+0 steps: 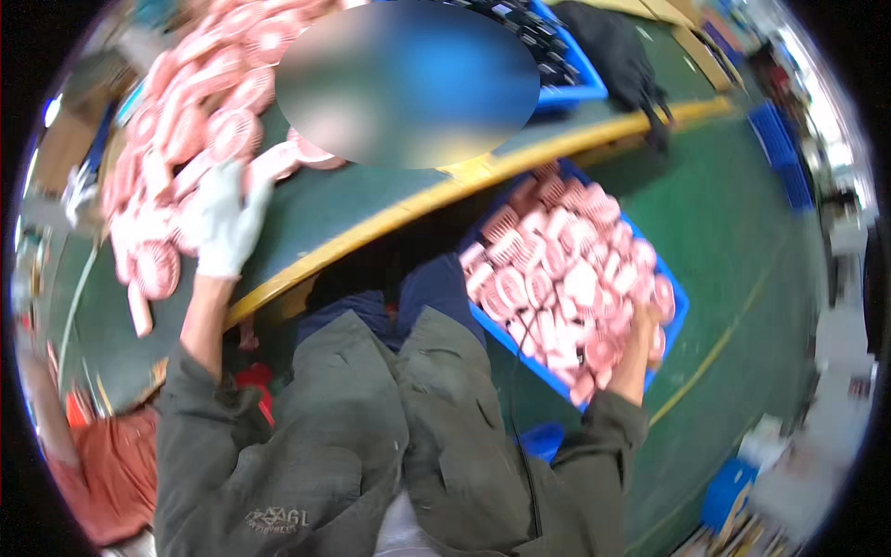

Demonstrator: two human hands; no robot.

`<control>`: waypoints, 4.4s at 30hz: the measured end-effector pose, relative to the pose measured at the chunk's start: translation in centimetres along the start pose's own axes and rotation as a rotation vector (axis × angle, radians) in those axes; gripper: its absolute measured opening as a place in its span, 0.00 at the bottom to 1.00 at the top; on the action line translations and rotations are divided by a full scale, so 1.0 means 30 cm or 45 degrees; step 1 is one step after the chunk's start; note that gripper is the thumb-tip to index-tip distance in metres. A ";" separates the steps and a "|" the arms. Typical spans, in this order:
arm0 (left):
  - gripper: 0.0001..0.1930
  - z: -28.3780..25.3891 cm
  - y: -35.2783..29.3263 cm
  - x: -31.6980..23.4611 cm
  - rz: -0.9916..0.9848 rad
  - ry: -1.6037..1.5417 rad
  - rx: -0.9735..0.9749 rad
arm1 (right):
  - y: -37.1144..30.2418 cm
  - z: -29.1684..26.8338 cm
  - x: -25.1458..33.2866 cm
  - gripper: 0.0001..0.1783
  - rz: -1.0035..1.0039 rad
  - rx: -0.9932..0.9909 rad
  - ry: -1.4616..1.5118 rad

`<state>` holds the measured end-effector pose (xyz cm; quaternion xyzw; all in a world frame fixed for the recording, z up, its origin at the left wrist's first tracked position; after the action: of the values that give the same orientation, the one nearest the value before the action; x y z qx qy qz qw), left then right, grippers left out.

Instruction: The person assembles mini handheld fans by taking fan bodies from the table, attaching black clips to them by hand, and placing the assembled fans into a blue bin.

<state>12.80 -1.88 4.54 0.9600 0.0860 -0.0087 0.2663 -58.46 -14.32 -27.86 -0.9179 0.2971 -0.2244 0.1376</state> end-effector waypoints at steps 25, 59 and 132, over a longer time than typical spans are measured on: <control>0.19 -0.006 0.057 -0.304 0.281 -0.456 0.047 | -0.758 -0.266 1.825 0.09 -1.629 -0.551 -0.507; 0.18 -0.119 -0.197 -0.412 -0.139 -1.648 0.180 | -1.497 -0.210 1.114 0.10 -1.374 0.819 1.856; 0.32 0.020 -0.003 -0.120 0.430 -0.427 0.533 | -0.740 -0.252 1.750 0.13 -1.752 -0.591 -0.817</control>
<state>9.24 -2.69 4.21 0.9799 -0.1235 -0.1400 0.0711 -13.50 -29.66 4.56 -0.9205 -0.3518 0.0842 -0.1479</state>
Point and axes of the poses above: each hand's wrist, its own y-axis towards the middle knuckle, its own z-axis out of the palm, x = y × z, the point moved 5 cm from there along y, towards the middle knuckle, and after that the axes turned 8 degrees about -y, right-handed, at the moved point
